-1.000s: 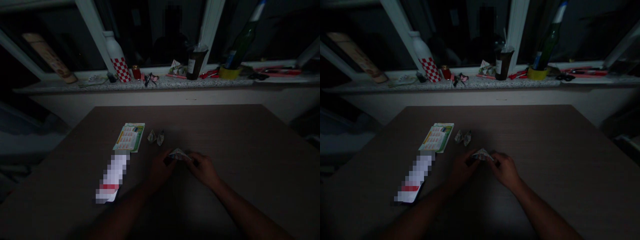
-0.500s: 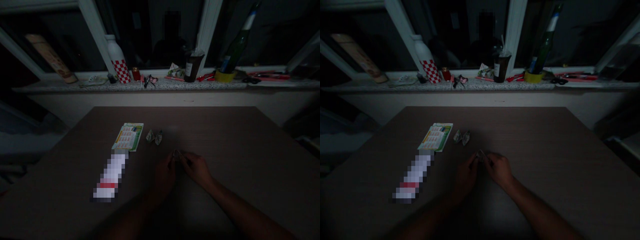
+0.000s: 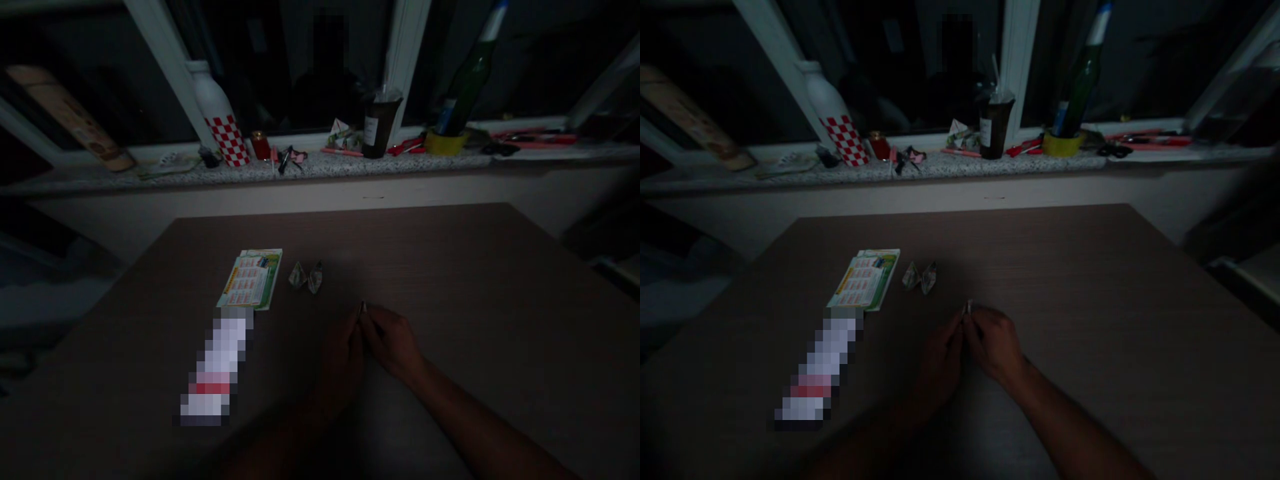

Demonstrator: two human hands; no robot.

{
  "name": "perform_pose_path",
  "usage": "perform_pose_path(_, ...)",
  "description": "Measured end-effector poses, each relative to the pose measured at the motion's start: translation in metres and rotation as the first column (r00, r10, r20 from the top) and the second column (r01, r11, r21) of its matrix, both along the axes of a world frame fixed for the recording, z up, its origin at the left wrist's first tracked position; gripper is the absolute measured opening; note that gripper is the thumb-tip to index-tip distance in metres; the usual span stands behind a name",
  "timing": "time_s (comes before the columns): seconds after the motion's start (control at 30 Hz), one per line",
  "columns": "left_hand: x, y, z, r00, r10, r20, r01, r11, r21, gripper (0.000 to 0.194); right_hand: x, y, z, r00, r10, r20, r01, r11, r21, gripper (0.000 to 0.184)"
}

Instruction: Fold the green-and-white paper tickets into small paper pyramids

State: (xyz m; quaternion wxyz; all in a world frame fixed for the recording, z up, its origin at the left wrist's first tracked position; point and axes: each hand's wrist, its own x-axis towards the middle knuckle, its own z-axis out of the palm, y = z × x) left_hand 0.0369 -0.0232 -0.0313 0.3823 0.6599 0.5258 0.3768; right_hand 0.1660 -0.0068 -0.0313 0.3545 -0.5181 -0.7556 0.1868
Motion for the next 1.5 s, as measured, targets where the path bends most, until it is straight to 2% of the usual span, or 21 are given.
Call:
perform_pose_path(0.2, -0.001, 0.005, 0.0, 0.995, -0.093, -0.036, 0.094, 0.995, 0.036, 0.044, 0.003, 0.004, 0.004, 0.996, 0.029, -0.08, -0.033, 0.999, -0.043, 0.03)
perform_pose_path(0.33, -0.01, 0.013, 0.01, 0.985, -0.152, 0.077, 0.155, 0.987, -0.039, 0.037, 0.01, 0.003, 0.006, 0.988, 0.054, -0.142, -0.063, 0.996, -0.06, 0.033)
perform_pose_path(0.4, -0.016, 0.016, 0.016, 0.984, -0.144, 0.109, 0.153, 0.985, -0.082, 0.035, 0.015, 0.004, 0.006, 0.984, 0.014, -0.178, -0.026, 0.998, -0.06, 0.031)
perform_pose_path(0.47, -0.022, 0.019, 0.02, 0.991, -0.109, 0.08, 0.119, 0.984, -0.131, 0.035, 0.02, 0.005, 0.006, 0.975, -0.073, -0.21, 0.064, 0.997, -0.05, 0.023)
perform_pose_path(0.53, -0.026, 0.021, 0.021, 0.992, -0.11, 0.066, 0.119, 0.979, -0.164, 0.037, 0.023, 0.007, 0.005, 0.94, -0.144, -0.309, 0.116, 0.987, -0.108, 0.02)
perform_pose_path(0.67, -0.032, 0.027, 0.023, 0.986, -0.122, 0.117, 0.147, 0.961, -0.234, 0.037, 0.023, 0.01, 0.004, 0.844, -0.125, -0.521, -0.044, 0.953, -0.3, 0.022)
perform_pose_path(0.77, -0.037, 0.029, 0.025, 0.967, -0.104, 0.233, 0.164, 0.953, -0.254, 0.026, 0.021, 0.009, 0.005, 0.823, -0.09, -0.561, -0.116, 0.94, -0.32, 0.025)
perform_pose_path(0.87, -0.04, 0.03, 0.026, 0.932, -0.067, 0.355, 0.157, 0.96, -0.231, 0.041, 0.02, 0.008, 0.004, 0.745, -0.083, -0.662, -0.194, 0.923, -0.333, 0.029)
perform_pose_path(0.9, -0.041, 0.031, 0.026, 0.931, -0.06, 0.36, 0.146, 0.966, -0.215, 0.04, 0.02, 0.008, 0.003, 0.709, -0.084, -0.7, -0.218, 0.918, -0.332, 0.032)
perform_pose_path(0.97, -0.043, 0.031, 0.025, 0.948, -0.075, 0.309, 0.134, 0.976, -0.174, 0.025, 0.02, 0.008, 0.002, 0.658, -0.077, -0.749, -0.26, 0.91, -0.322, 0.041)
perform_pose_path(1.03, -0.045, 0.031, 0.024, 0.968, -0.108, 0.227, 0.139, 0.982, -0.127, 0.017, 0.019, 0.006, 0.002, 0.666, -0.043, -0.744, -0.301, 0.898, -0.321, 0.039)
perform_pose_path(1.13, -0.049, 0.029, 0.024, 0.979, -0.149, 0.141, 0.165, 0.981, -0.106, 0.024, 0.018, 0.004, 0.005, 0.726, 0.011, -0.688, -0.338, 0.877, -0.342, 0.025)
perform_pose_path(1.2, -0.052, 0.028, 0.025, 0.973, -0.175, 0.15, 0.193, 0.975, -0.114, 0.025, 0.018, 0.002, 0.008, 0.748, 0.02, -0.663, -0.327, 0.881, -0.342, 0.022)
perform_pose_path(1.33, -0.057, 0.026, 0.029, 0.949, -0.232, 0.214, 0.265, 0.954, -0.14, 0.019, 0.022, 0.001, 0.015, 0.72, 0.025, -0.693, -0.328, 0.892, -0.31, 0.023)
perform_pose_path(1.5, -0.058, 0.024, 0.034, 0.954, -0.179, 0.241, 0.228, 0.954, -0.194, 0.023, 0.024, -0.005, 0.016, 0.711, 0.134, -0.69, -0.464, 0.827, -0.317, 0.027)
